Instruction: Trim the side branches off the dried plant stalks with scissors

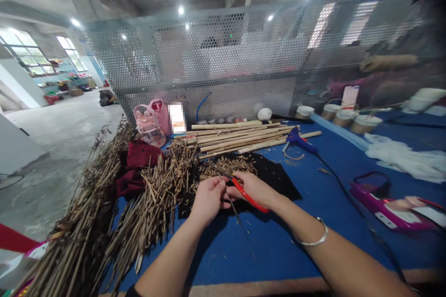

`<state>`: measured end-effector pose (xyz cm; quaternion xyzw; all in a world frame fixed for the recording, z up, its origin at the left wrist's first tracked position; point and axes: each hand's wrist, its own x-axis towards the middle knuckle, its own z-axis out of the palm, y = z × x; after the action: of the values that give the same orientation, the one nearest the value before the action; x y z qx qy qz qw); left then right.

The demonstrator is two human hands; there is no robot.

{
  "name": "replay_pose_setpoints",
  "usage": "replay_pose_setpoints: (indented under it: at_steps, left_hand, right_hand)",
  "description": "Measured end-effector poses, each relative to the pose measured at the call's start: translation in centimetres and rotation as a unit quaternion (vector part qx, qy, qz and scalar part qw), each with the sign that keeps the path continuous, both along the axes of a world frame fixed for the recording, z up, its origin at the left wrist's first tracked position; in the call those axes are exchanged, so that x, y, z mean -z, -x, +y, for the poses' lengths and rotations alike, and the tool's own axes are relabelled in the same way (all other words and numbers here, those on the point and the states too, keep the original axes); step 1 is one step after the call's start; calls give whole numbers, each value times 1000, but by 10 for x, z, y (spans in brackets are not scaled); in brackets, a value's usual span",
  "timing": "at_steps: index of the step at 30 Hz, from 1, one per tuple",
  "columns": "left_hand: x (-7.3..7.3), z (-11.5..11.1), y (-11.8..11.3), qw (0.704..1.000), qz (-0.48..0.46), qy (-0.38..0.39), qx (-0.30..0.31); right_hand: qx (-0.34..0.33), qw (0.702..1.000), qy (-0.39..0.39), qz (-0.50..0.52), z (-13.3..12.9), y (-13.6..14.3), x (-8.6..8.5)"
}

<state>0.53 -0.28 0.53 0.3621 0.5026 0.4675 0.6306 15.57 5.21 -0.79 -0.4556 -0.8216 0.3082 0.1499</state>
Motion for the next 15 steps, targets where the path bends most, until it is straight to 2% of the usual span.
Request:
replay_pose_setpoints:
  at_steps: [6,12,15]
  left_hand:
    - [-1,1,-1,1000,13,22,-14]
    - [5,2,1,998,47,-20,-23]
    - [6,2,1,997,64,-41,-30]
  right_hand:
    - [14,999,21,-22,6,-1,3]
    - [2,995,-40,-87,-2,-3,-14]
    - [-26,996,-33,-74,-7,-3,-19]
